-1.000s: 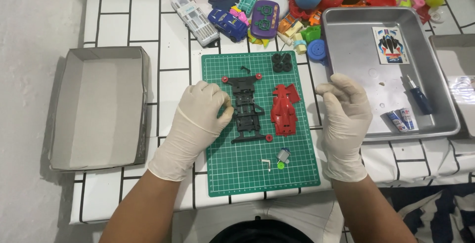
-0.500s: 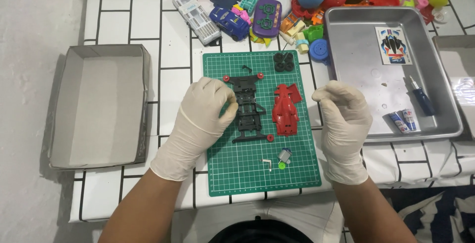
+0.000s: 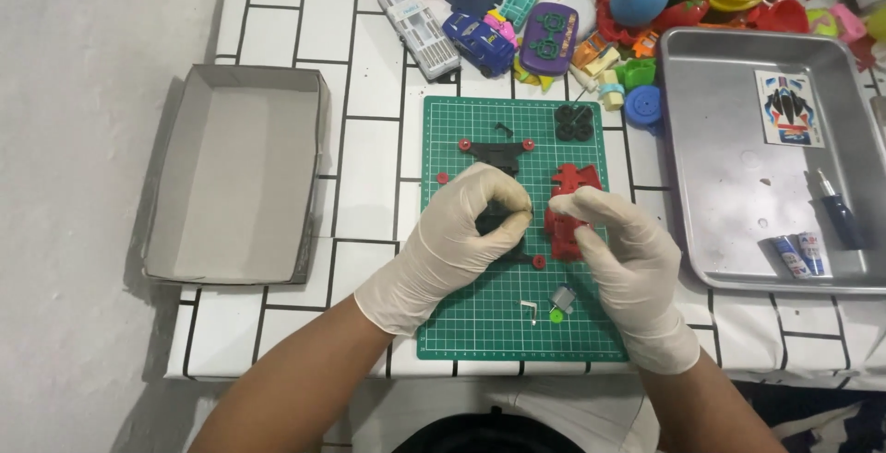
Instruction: Assembling a plastic toy car chassis by fitting and snapping small components together on a cutting mat.
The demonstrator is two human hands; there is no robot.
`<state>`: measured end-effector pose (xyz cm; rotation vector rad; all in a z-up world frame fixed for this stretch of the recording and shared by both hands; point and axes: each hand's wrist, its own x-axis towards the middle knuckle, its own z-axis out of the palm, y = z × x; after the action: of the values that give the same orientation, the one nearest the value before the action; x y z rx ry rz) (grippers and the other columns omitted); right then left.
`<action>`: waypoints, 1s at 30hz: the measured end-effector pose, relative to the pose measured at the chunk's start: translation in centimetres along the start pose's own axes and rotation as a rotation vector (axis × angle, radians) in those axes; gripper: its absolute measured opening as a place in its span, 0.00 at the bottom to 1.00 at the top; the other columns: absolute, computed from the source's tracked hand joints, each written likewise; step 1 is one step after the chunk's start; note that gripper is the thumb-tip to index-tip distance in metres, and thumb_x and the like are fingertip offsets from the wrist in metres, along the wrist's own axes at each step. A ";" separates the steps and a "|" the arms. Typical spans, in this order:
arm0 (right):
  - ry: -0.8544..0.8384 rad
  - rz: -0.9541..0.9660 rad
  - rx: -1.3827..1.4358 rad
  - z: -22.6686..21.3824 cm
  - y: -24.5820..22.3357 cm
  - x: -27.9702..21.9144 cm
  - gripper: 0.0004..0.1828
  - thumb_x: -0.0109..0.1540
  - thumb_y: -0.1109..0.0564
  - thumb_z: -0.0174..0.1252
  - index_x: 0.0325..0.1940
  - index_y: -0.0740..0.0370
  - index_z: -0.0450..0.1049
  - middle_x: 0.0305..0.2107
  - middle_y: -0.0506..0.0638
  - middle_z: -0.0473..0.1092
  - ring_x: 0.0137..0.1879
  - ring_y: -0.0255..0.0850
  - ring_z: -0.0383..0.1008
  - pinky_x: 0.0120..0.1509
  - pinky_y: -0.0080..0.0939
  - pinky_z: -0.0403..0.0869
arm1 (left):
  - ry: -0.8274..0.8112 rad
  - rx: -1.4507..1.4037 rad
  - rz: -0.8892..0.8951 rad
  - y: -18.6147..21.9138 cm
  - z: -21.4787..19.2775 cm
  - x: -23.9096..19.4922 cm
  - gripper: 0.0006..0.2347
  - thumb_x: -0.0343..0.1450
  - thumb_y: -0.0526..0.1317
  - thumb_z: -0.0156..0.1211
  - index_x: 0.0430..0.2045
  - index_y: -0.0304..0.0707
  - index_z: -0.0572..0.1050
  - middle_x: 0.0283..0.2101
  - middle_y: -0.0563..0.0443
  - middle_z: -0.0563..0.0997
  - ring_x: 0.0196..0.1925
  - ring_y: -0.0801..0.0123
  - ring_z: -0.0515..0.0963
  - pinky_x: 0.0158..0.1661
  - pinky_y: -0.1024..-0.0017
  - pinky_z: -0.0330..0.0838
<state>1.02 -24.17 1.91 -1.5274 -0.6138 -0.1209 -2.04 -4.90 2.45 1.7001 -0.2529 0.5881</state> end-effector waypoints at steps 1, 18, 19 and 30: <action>-0.003 0.000 0.002 0.2 -0.1 -0.1 0.21 0.60 0.73 0.57 0.59 0.73 0.72 0.45 0.68 0.78 0.58 0.54 0.79 0.67 0.51 0.73 | 0.002 0.003 -0.001 0.5 -0.5 0.3 0.07 0.65 0.30 0.68 0.31 0.45 0.80 0.30 0.58 0.81 0.36 0.70 0.82 0.43 0.74 0.76; -0.081 0.051 -0.026 0.6 -0.6 -0.2 0.26 0.60 0.73 0.56 0.64 0.75 0.69 0.47 0.68 0.78 0.61 0.55 0.76 0.70 0.55 0.71 | 0.099 0.431 0.619 -0.5 0.2 1.5 0.05 0.68 0.27 0.65 0.34 0.35 0.83 0.25 0.54 0.75 0.30 0.67 0.74 0.38 0.76 0.76; -0.081 0.051 -0.025 0.6 -0.6 -0.2 0.26 0.60 0.73 0.56 0.64 0.75 0.69 0.47 0.68 0.78 0.61 0.55 0.76 0.70 0.55 0.71 | 0.098 0.431 0.619 -0.4 0.2 1.6 0.05 0.68 0.27 0.65 0.34 0.35 0.83 0.25 0.54 0.75 0.30 0.67 0.74 0.38 0.76 0.76; -0.121 0.037 -0.183 0.9 -0.3 -0.2 0.24 0.57 0.75 0.59 0.59 0.70 0.75 0.46 0.63 0.79 0.58 0.55 0.79 0.66 0.53 0.73 | -0.045 0.210 0.252 0.0 0.0 0.9 0.06 0.69 0.27 0.62 0.30 0.39 0.82 0.25 0.55 0.74 0.32 0.65 0.77 0.35 0.72 0.76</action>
<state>0.42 -23.44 2.01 -1.7321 -0.6846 -0.0574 -1.27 -4.73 2.93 1.9006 -0.4553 0.7843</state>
